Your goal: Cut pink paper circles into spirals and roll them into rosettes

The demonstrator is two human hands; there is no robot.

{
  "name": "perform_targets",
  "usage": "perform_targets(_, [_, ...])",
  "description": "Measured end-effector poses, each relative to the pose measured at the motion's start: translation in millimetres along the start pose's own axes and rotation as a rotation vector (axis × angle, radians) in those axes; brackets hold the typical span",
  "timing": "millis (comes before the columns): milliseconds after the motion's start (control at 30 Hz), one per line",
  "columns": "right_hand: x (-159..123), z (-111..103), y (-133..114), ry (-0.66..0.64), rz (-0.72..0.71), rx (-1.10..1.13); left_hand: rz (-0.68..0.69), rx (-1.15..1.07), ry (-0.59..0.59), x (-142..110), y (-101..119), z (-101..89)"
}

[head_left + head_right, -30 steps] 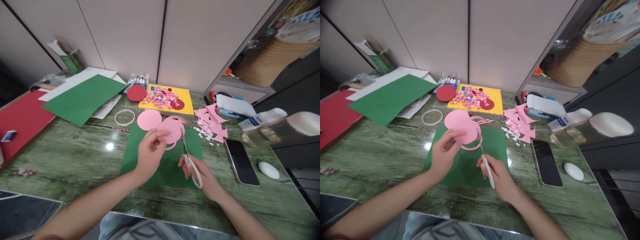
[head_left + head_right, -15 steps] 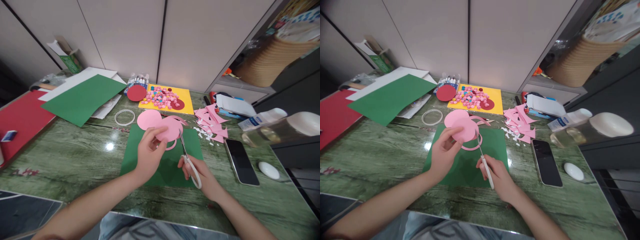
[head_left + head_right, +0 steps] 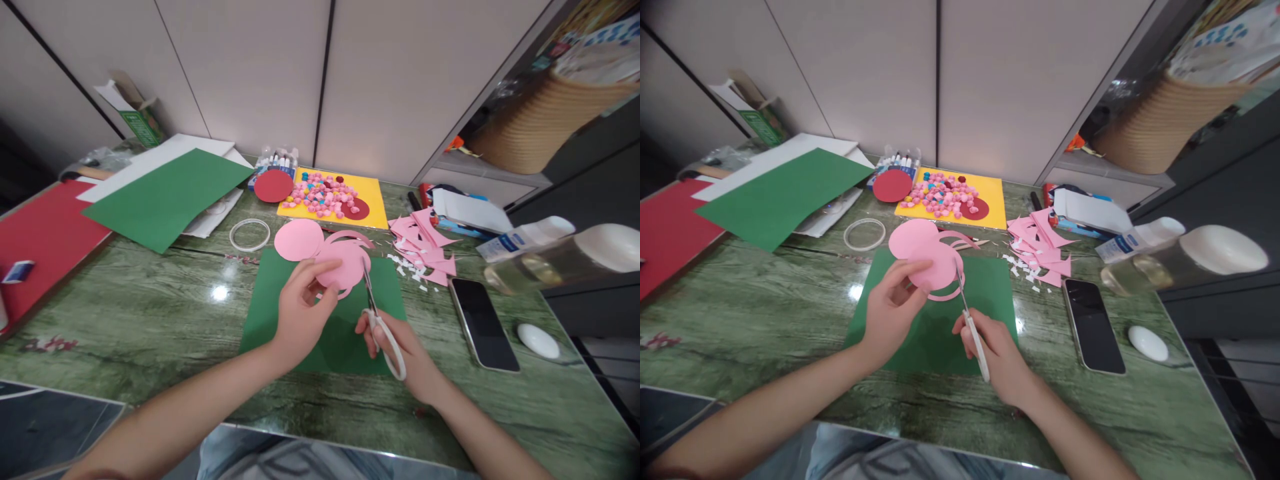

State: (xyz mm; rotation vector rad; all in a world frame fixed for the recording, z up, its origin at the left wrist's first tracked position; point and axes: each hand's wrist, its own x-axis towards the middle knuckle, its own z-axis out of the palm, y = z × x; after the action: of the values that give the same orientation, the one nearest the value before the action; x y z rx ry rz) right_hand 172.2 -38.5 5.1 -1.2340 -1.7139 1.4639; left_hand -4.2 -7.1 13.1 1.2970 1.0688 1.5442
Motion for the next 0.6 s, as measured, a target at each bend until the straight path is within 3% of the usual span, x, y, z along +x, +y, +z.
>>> perform_targets(600, [0.7,-0.9,-5.8,-0.011,0.037,-0.023,-0.021,0.001,0.030,3.4,3.0,-4.1])
